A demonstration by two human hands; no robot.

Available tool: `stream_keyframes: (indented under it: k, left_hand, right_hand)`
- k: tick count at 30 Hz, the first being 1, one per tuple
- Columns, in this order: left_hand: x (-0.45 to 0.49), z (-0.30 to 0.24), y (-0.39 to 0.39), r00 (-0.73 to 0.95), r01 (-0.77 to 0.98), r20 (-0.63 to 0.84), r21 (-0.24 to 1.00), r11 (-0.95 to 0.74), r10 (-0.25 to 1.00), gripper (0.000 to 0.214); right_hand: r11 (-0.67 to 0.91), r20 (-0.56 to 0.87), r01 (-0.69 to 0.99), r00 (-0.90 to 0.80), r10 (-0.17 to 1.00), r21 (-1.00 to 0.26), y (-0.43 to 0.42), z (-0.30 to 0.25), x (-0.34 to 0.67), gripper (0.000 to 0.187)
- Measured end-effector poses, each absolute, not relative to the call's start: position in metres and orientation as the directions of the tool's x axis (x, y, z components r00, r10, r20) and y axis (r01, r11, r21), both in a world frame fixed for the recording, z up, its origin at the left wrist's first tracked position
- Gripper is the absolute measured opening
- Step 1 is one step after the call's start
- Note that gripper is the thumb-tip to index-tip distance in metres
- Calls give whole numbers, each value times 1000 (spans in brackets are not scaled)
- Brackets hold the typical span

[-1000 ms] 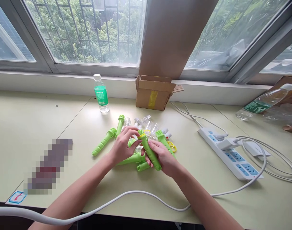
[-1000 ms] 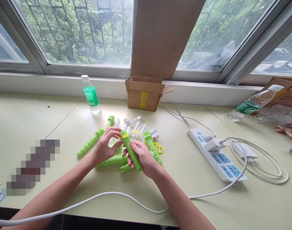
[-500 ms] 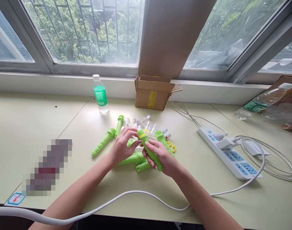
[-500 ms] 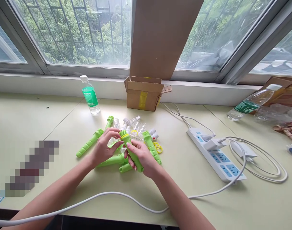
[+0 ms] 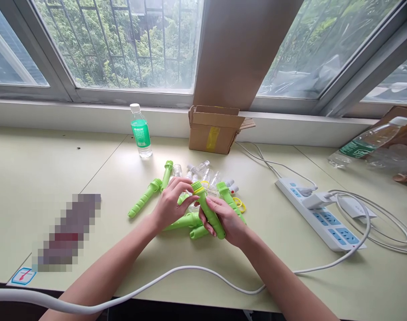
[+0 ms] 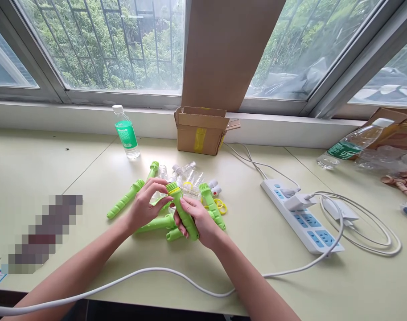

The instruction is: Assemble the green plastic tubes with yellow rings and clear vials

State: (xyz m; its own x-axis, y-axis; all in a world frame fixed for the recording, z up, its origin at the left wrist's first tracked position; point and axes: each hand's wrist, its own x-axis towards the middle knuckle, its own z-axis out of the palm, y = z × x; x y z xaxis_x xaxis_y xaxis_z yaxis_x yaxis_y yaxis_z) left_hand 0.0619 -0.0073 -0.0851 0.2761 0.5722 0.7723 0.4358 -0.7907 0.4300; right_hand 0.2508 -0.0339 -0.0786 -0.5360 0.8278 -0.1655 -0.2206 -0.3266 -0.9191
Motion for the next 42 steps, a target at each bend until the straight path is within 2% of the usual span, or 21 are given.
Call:
stream_keyframes:
  k: [12,15,19,22,28,32,42]
  left_hand:
    - [61,-82,-14,354,341,709,509,-790,610,31]
    - [62,-86,-11,344,354,706,513,-782,619,27]
    - [62,-90,-7,330,370,712,506,-779,620,21]
    - [62,-89,-7,319,378,713,508,-774,624,16]
    - [62,-84,-8,290,404,744,475,-782,602,14]
    - [62,-82,-9,284,384,743,490,-782,605,15]
    - [62,-86,-7,266,427,773,441,-790,575,14]
  right_hand:
    - [-428,-196,-281,-593,781,-859,-33,-76,253,30]
    - [-462,-227,-269,-601,766,-845,-34,-74,254,33]
    - [-431,-245,-207,-579,778,-878,-36,-68,254,23]
    - [-413,-262,-164,-555,789,-896,-37,-65,254,29]
    - [-342,-198,-218,-498,845,-914,-34,-70,252,27]
    - [-330,-171,-230,-519,837,-916,-33,-72,251,26]
    - [-372,-227,-194,-517,825,-908,-36,-71,249,29]
